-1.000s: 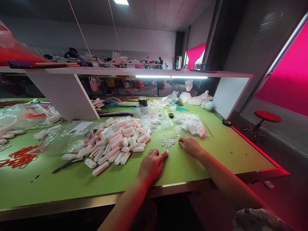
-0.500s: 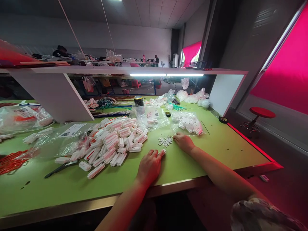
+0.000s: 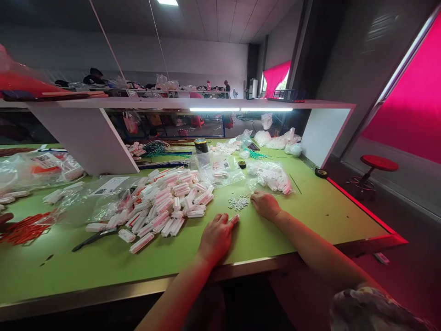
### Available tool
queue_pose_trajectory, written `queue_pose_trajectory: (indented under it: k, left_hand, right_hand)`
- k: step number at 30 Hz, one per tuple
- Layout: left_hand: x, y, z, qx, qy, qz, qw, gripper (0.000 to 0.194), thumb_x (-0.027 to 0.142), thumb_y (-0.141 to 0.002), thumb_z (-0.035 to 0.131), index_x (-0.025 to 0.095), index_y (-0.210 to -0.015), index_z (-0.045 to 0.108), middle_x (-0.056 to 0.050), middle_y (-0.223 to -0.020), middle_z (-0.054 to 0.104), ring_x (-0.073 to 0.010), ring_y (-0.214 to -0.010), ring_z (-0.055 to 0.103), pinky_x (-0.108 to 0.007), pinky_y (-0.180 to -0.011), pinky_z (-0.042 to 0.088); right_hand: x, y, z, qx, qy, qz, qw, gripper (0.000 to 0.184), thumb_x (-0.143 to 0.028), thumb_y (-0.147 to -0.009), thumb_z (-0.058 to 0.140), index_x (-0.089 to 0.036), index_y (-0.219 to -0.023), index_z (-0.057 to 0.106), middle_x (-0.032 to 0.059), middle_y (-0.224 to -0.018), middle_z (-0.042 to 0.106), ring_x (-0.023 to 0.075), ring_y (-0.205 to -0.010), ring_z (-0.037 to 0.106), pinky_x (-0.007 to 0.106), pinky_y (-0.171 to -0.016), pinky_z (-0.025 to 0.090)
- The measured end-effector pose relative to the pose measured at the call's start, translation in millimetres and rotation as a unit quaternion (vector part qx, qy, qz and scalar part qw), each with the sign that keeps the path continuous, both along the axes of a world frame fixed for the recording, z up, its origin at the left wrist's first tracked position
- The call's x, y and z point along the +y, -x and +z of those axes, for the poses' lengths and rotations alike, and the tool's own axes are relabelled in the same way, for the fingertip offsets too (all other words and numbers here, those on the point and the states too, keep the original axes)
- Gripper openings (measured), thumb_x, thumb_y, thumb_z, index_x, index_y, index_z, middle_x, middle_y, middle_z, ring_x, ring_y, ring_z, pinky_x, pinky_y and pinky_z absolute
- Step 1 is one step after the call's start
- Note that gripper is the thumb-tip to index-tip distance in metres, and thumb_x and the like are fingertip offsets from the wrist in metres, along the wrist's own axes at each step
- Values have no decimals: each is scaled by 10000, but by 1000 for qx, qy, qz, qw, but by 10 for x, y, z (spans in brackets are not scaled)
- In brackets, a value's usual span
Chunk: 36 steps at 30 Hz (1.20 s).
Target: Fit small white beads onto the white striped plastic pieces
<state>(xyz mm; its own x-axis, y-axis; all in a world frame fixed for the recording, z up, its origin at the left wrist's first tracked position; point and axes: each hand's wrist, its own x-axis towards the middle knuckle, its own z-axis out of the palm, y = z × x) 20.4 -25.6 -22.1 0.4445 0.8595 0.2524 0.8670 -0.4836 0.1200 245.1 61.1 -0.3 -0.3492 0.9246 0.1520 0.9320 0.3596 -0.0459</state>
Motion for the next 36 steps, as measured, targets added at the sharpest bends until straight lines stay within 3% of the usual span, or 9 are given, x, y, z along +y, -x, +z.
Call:
queue_pose_trajectory:
  k: [8, 11, 14, 16, 19, 22, 29, 36]
  left_hand:
    - [-5, 36, -20, -37, -7, 3, 999, 433, 183, -1011, 449, 296, -1396, 611, -80, -1086, 660, -238, -1006, 573, -371, -925, 497]
    - [10, 42, -54, -65, -19, 11, 998, 403, 223, -1016, 479, 268, -1395, 606, -72, -1077, 668, -236, -1025, 583, -363, -940, 493]
    - [24, 41, -62, -83, -27, 26, 996, 335, 265, -1014, 516, 242, -1315, 662, -70, -1042, 677, -236, -1021, 593, -350, -916, 495]
    - [28, 41, -54, -88, -29, 33, 995, 281, 274, -1005, 544, 250, -1233, 707, -61, -998, 675, -230, -989, 598, -337, -885, 494]
    - [27, 42, -42, -91, -37, 38, 994, 249, 288, -999, 565, 263, -1187, 726, -53, -954, 663, -221, -946, 597, -322, -843, 488]
    - [24, 38, -39, -93, -44, 40, 994, 255, 319, -1014, 540, 260, -1170, 732, -55, -929, 651, -219, -922, 593, -322, -818, 484]
    - [21, 25, -18, -90, -33, 47, 994, 242, 303, -1007, 550, 241, -1147, 737, -58, -936, 657, -219, -924, 593, -325, -814, 481]
    - [23, 17, -24, -97, -34, 51, 993, 266, 344, -1025, 518, 237, -1125, 741, -58, -925, 658, -214, -904, 593, -328, -800, 479]
  right_hand:
    - [-16, 51, -16, 42, -20, 2, 999, 209, -165, -987, 505, -138, -981, 713, 130, -1017, 722, 207, -894, 666, 268, -760, 442]
    - [-70, 63, -40, 162, -16, 40, 986, 157, -160, -953, 548, -167, -970, 704, 63, -931, 736, 165, -806, 654, 245, -735, 465]
    - [-148, 107, -77, 312, 1, 93, 946, 111, -190, -919, 594, -184, -909, 704, 16, -800, 713, 140, -682, 606, 237, -669, 467]
    - [-207, 150, -96, 340, 2, 128, 932, 105, -212, -924, 608, -191, -882, 701, 14, -797, 704, 142, -693, 602, 240, -682, 473]
    - [-290, 211, -101, 314, -10, 172, 934, 151, -209, -970, 571, -196, -890, 698, 38, -891, 709, 161, -830, 639, 254, -774, 482]
    - [-351, 246, -85, 242, -29, 170, 955, 189, -202, -1008, 528, -204, -943, 705, 56, -987, 699, 169, -919, 644, 256, -819, 467]
    - [-434, 297, -56, 107, -63, 150, 981, 220, -204, -1023, 509, -206, -927, 707, 51, -987, 672, 146, -815, 612, 241, -710, 403]
    - [-460, 329, -62, 12, -91, 158, 983, 205, -136, -993, 512, -195, -918, 694, 73, -1034, 671, 173, -812, 581, 289, -707, 380]
